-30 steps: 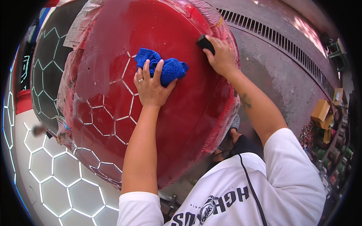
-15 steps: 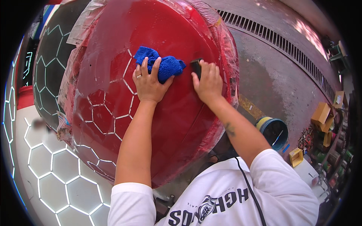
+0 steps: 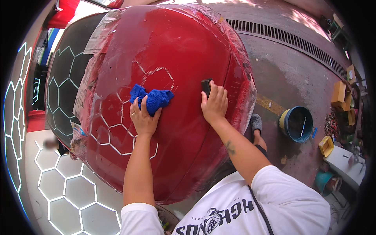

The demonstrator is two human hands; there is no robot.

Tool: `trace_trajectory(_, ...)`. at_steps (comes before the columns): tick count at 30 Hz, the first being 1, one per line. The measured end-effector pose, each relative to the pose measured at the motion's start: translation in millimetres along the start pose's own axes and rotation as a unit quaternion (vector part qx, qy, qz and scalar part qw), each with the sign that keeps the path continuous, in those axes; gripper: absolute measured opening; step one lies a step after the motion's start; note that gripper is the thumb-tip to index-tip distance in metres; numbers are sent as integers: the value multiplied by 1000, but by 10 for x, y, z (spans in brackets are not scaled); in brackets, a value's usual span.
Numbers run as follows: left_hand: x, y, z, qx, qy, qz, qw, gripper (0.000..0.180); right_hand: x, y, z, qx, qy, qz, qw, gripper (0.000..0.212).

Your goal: The person wipes the hood of a red car with a blue cloth and a black sponge, repeatedly dipping the cloth into a bucket of water. The hood is partially covered with protective plastic and newspaper. Another person is visible in the background working on the car's side.

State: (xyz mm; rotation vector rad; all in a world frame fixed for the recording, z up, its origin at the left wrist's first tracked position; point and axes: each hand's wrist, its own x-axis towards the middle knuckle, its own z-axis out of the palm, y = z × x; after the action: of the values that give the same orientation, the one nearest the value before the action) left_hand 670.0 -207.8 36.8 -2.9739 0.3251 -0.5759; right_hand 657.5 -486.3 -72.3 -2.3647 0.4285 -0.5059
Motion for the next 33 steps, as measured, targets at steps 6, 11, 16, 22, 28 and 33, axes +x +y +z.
trace_trajectory(6,-136,22,-26,-2,27,-18,999,86,474,-74,230,-27,66,133,989,65)
trace_trajectory(11,-1,87,-32,-13,30,-8,999,86,1846,251,27,-9,29,295,955,50)
trace_trajectory(16,-197,-50,-39,-21,16,-33,999,88,714,15,292,-66,16,200,977,61)
trace_trajectory(22,-7,127,-14,-48,19,-22,998,87,1990,529,16,-76,42,194,977,53)
trace_trajectory(28,-206,-6,-43,-22,3,-49,999,87,-303,84,72,-12,20,14,1000,68)
trace_trajectory(33,-117,21,-39,-15,0,-42,999,88,1278,482,219,-53,55,-24,997,53)
